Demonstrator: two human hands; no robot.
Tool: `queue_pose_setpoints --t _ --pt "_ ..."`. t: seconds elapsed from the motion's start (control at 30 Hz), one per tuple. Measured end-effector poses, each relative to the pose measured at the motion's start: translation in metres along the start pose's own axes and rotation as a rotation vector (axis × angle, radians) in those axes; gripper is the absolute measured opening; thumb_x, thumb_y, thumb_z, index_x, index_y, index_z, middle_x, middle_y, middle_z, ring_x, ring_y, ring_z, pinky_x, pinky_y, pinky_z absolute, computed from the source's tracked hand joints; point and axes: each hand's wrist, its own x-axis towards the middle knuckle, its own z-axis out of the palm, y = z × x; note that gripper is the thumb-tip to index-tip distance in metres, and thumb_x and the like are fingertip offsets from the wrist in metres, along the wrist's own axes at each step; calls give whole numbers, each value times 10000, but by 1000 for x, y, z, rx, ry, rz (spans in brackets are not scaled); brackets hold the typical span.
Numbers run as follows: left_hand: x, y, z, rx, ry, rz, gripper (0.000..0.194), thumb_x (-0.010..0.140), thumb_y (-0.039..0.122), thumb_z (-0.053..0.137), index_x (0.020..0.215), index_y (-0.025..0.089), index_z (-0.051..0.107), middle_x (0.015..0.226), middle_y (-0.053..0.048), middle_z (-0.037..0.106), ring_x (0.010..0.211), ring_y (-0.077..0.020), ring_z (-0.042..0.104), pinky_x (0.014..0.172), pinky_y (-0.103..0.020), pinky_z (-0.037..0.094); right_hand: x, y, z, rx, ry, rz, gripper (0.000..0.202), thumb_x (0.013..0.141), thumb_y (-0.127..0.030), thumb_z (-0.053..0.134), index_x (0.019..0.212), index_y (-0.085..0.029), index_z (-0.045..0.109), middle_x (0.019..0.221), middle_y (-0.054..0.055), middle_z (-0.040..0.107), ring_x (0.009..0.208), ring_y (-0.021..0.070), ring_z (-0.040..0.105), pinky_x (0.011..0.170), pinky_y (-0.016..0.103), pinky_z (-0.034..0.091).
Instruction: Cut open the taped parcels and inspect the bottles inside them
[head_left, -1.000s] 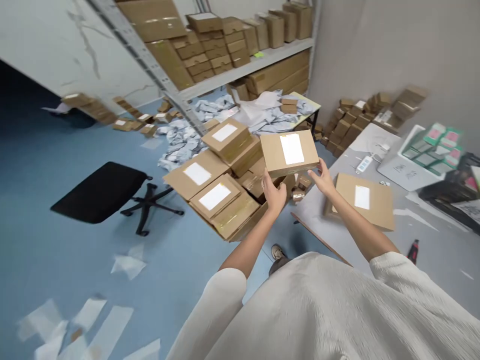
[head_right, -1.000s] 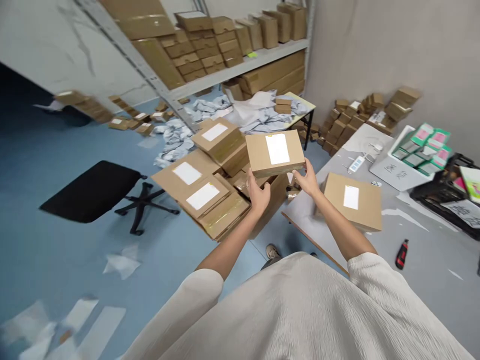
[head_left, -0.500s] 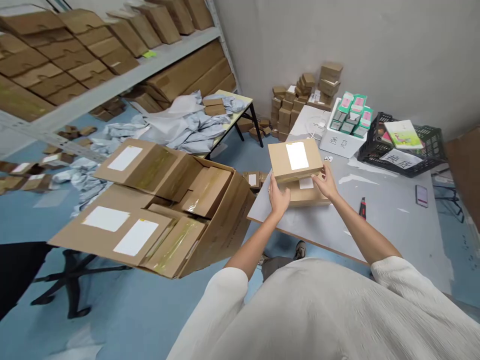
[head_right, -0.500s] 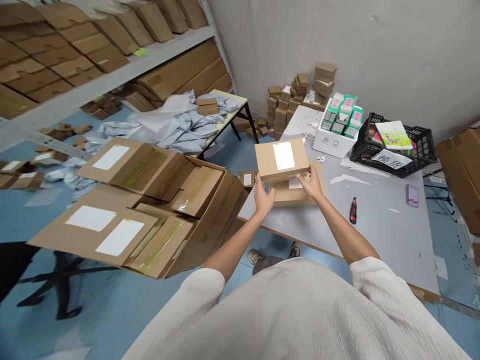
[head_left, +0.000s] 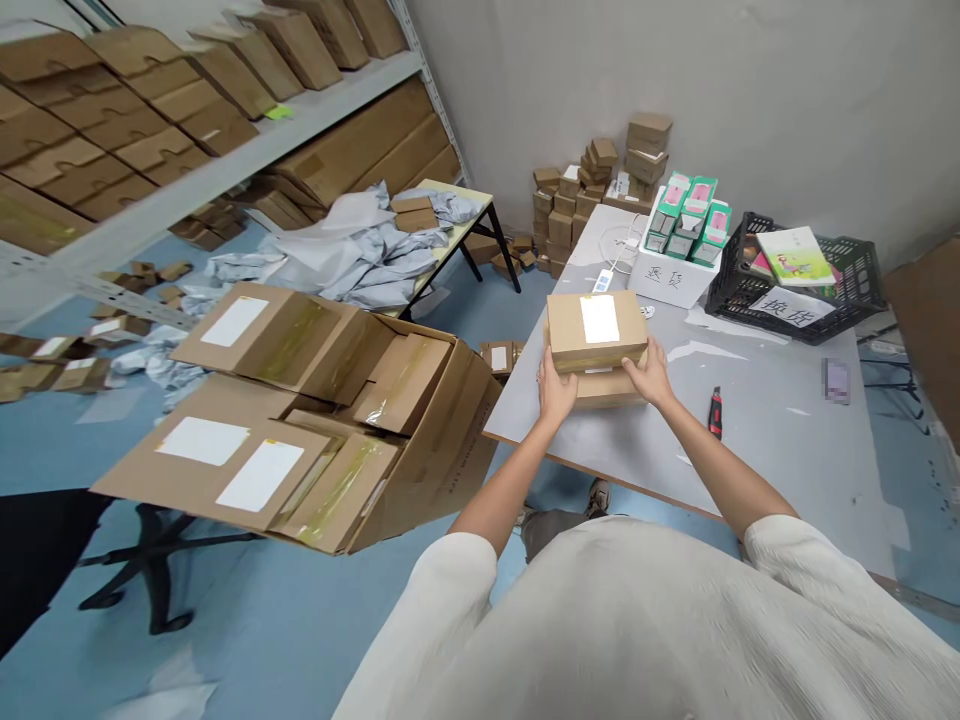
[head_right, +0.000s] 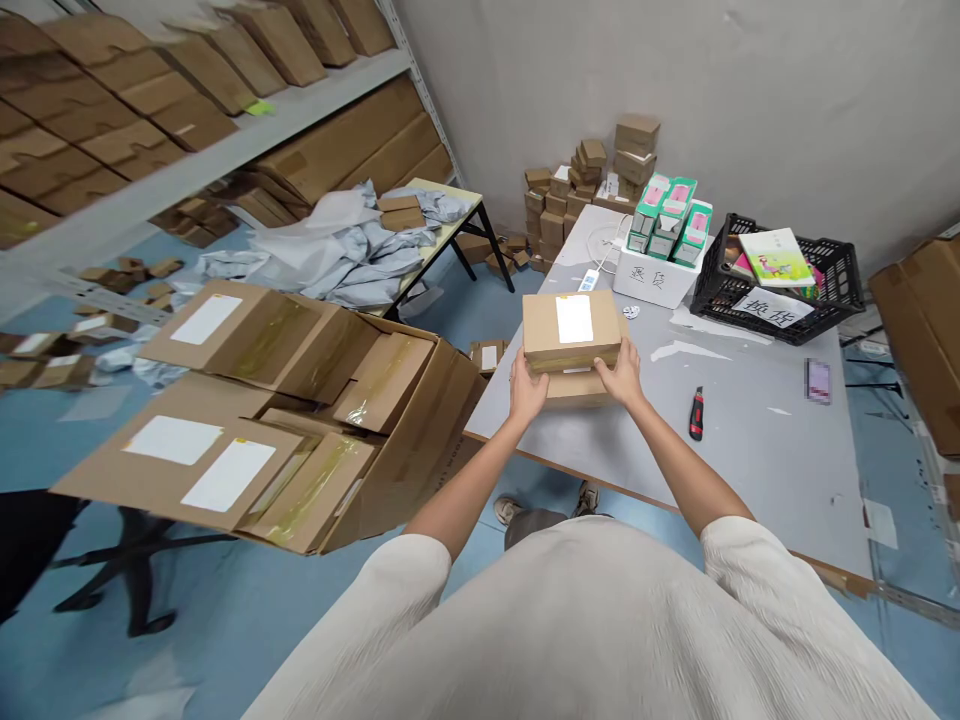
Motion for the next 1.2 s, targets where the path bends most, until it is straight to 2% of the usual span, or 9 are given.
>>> queue_pose_setpoints --t 0.1,0.23,0.4,0.53,0.67,0.93,1.07,1.2 --pt "0 -3 -11 24 -7 -7 944 874 227 695 1714 234 263 1762 -167 351 1668 -372 276 1371 -593 234 2 -23 3 -36 74 10 895 944 -597 594 1700 -264 251 1748 200 258 1632 455 210 1281 766 208" --pt "-5 -14 -33 46 5 5 933 837 199 692 1692 265 325 1755 -144 361 1674 -365 262 1376 -589 227 6 -66 17 -95 37 -145 739 977 -538 561 1658 -321 375 1768 146 263 1644 442 205 1288 752 196" --pt "-9 -31 -78 89 84 39 896 841 191 683 1676 258 364 1737 -144 385 1673 -355 267 1373 -598 238 14 -112 63 -77 -71 -301 637 997 -529 560 1600 -337 486 1760 122 302 1639 415 239 1297 717 232" --pt "-16 -49 -128 123 174 3 897 840 167 670 1678 244 358 1739 -160 377 1662 -353 299 1368 -593 258 17 -144 117 -26 -201 -338 637 986 -548 577 1568 -293 535 1738 154 341 1613 421 298 1298 707 247" --pt "-31 -74 -187 143 257 -64 891 837 155 662 1672 234 360 1747 -165 362 1664 -354 294 1367 -597 260 12 -180 176 14 -314 -364 616 976 -556 585 1533 -294 573 1705 160 400 1592 421 344 1289 723 262" --pt "-70 -137 -310 157 431 -183 795 867 185 654 1626 225 418 1716 -163 404 1645 -345 333 1365 -572 279 -12 -260 311 71 -542 -447 605 952 -538 619 1494 -270 621 1624 157 514 1543 404 437 1281 676 348" --pt "-92 -167 -359 193 511 -295 786 884 187 633 1634 236 401 1734 -149 377 1648 -345 323 1364 -569 279 -33 -297 377 76 -704 -497 610 945 -457 606 1513 -234 619 1604 153 547 1527 374 475 1297 610 371" --pt "-116 -193 -399 225 594 -379 793 875 174 637 1629 246 403 1770 -133 307 1669 -337 270 1376 -562 245 -55 -330 434 91 -840 -518 646 928 -427 601 1527 -187 615 1570 168 587 1513 373 496 1308 586 365"
